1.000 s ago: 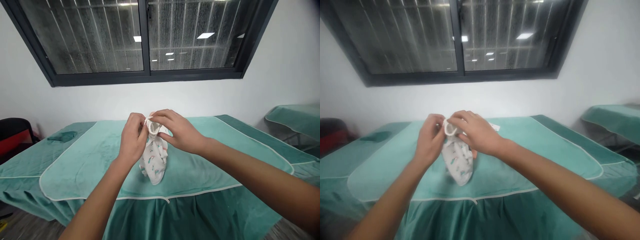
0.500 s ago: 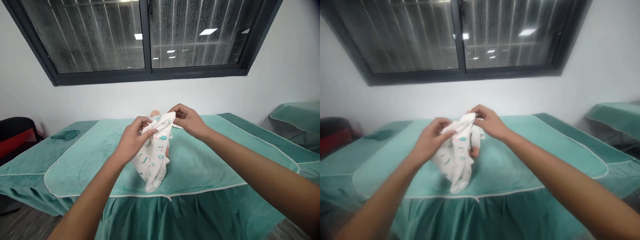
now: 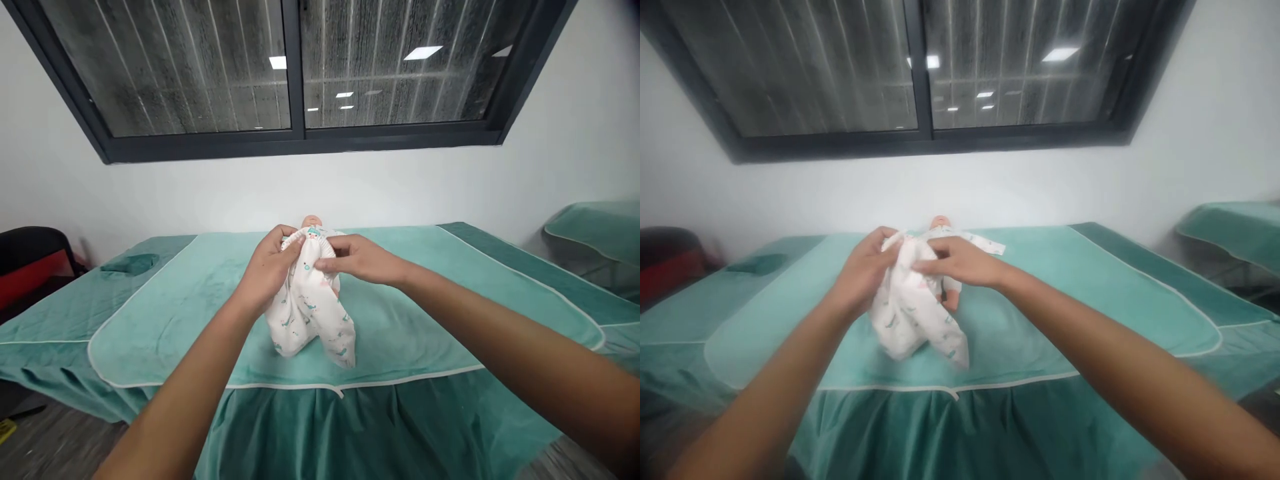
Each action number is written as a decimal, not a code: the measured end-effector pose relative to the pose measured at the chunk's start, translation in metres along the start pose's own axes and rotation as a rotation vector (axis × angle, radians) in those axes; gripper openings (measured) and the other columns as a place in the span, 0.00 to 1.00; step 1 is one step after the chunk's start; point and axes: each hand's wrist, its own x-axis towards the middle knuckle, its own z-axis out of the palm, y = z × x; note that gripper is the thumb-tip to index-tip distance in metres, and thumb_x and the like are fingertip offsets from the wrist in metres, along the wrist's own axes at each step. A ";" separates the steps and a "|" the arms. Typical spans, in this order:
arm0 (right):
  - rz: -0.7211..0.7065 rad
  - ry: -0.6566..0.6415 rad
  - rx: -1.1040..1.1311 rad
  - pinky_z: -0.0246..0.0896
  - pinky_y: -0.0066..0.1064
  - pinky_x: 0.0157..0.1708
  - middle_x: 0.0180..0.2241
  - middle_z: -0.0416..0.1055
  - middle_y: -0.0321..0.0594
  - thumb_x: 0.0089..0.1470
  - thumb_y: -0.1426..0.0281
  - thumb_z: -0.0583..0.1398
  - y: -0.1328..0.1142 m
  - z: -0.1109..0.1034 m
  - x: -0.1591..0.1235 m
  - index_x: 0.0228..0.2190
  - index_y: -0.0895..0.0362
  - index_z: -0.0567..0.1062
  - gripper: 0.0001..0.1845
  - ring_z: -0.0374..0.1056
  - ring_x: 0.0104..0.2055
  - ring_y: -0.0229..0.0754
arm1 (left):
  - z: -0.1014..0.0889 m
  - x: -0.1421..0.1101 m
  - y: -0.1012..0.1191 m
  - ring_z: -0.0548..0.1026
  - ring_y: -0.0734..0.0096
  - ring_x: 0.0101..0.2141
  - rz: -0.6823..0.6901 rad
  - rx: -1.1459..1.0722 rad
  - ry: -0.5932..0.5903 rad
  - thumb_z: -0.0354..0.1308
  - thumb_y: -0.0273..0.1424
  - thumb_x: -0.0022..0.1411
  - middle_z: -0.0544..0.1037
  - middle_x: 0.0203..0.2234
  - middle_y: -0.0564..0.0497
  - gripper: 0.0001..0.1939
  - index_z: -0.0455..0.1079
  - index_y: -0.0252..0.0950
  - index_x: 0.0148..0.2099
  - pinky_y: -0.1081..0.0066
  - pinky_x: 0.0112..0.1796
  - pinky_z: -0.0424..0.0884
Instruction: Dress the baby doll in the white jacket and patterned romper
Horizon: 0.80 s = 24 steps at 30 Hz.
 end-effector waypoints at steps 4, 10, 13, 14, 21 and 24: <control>-0.013 0.284 0.313 0.54 0.27 0.29 0.24 0.63 0.30 0.49 0.69 0.61 -0.008 0.004 0.006 0.25 0.56 0.66 0.08 0.60 0.27 0.34 | -0.003 -0.009 0.000 0.73 0.68 0.26 -0.194 -0.161 -0.228 0.65 0.47 0.52 0.76 0.27 0.49 0.22 0.71 0.33 0.39 0.71 0.26 0.66; 0.043 0.384 0.623 0.48 0.24 0.21 0.19 0.55 0.28 0.43 0.69 0.64 -0.013 0.009 0.013 0.21 0.56 0.61 0.14 0.53 0.22 0.32 | -0.006 -0.012 -0.007 0.78 0.58 0.37 -0.206 -0.273 -0.317 0.70 0.36 0.49 0.80 0.38 0.44 0.23 0.74 0.33 0.47 0.67 0.36 0.72; 0.075 0.289 0.621 0.54 0.25 0.24 0.21 0.61 0.29 0.43 0.64 0.68 0.004 0.011 0.016 0.24 0.56 0.66 0.16 0.58 0.23 0.32 | 0.000 -0.006 -0.015 0.78 0.60 0.37 -0.146 -0.367 -0.168 0.68 0.37 0.52 0.80 0.37 0.46 0.22 0.74 0.35 0.49 0.69 0.37 0.72; 0.093 0.184 0.592 0.58 0.26 0.28 0.24 0.65 0.30 0.43 0.61 0.69 0.012 0.011 0.016 0.27 0.57 0.68 0.17 0.61 0.26 0.33 | 0.002 -0.003 -0.017 0.79 0.61 0.37 -0.139 -0.373 -0.147 0.67 0.38 0.53 0.80 0.37 0.47 0.22 0.74 0.35 0.49 0.69 0.37 0.72; 0.162 -0.156 0.404 0.65 0.36 0.47 0.40 0.75 0.42 0.43 0.55 0.70 0.045 0.015 0.015 0.41 0.58 0.76 0.26 0.71 0.44 0.46 | 0.004 0.000 -0.036 0.79 0.61 0.36 -0.208 -0.425 -0.136 0.67 0.36 0.54 0.81 0.36 0.45 0.22 0.73 0.33 0.49 0.69 0.36 0.73; 0.160 0.086 0.464 0.67 0.38 0.42 0.33 0.76 0.41 0.45 0.52 0.68 0.052 0.022 0.022 0.37 0.58 0.77 0.24 0.71 0.39 0.46 | 0.001 -0.003 -0.051 0.78 0.65 0.31 -0.265 -0.416 -0.108 0.67 0.38 0.53 0.81 0.32 0.46 0.20 0.75 0.32 0.46 0.71 0.32 0.72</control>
